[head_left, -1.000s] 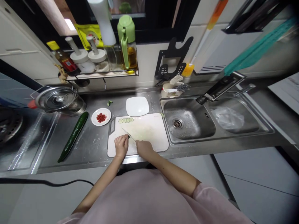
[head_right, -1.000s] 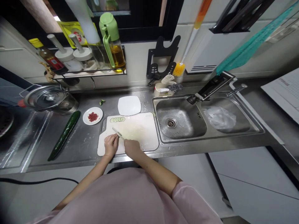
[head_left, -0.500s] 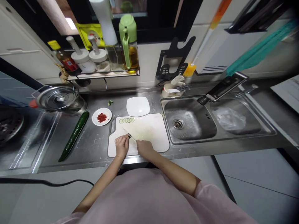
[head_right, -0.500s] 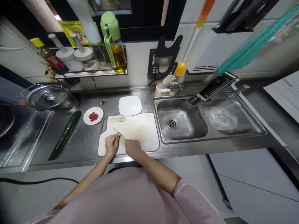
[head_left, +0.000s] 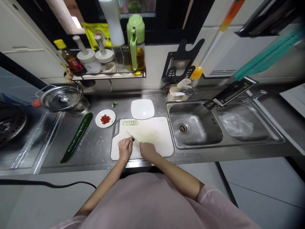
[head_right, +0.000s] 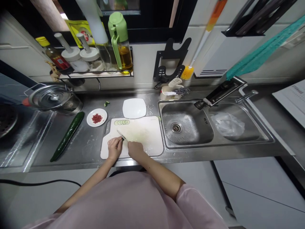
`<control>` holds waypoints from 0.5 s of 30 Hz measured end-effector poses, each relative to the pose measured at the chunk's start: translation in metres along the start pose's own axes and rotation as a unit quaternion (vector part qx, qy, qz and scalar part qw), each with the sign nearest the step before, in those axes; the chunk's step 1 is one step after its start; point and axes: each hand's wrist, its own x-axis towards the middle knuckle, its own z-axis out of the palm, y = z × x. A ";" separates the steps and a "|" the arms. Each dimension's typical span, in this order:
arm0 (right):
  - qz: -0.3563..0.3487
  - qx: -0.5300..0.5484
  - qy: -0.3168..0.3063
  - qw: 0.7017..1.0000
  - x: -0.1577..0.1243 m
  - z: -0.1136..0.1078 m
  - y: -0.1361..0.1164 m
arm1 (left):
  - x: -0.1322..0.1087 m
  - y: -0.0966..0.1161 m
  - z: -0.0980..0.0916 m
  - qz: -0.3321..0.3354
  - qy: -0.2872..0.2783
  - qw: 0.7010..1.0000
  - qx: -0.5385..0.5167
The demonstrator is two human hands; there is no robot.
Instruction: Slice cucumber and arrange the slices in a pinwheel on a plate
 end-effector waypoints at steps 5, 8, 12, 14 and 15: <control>0.002 0.004 0.003 1.000 0.004 0.002 -0.002 | 0.000 0.000 0.000 0.003 0.002 1.000 0.002; 0.005 0.007 0.007 1.000 0.005 0.004 -0.002 | 0.000 0.000 0.000 0.003 0.004 1.000 0.003; -0.005 0.004 0.029 1.000 0.008 0.009 0.001 | 0.000 0.002 0.000 0.000 0.009 1.000 0.005; -0.007 0.002 0.044 0.999 0.011 0.012 0.002 | 0.000 0.003 0.000 0.003 0.013 1.000 0.005; -0.006 0.000 0.050 0.999 0.012 0.013 0.002 | 0.000 0.003 0.000 0.005 0.015 1.000 0.005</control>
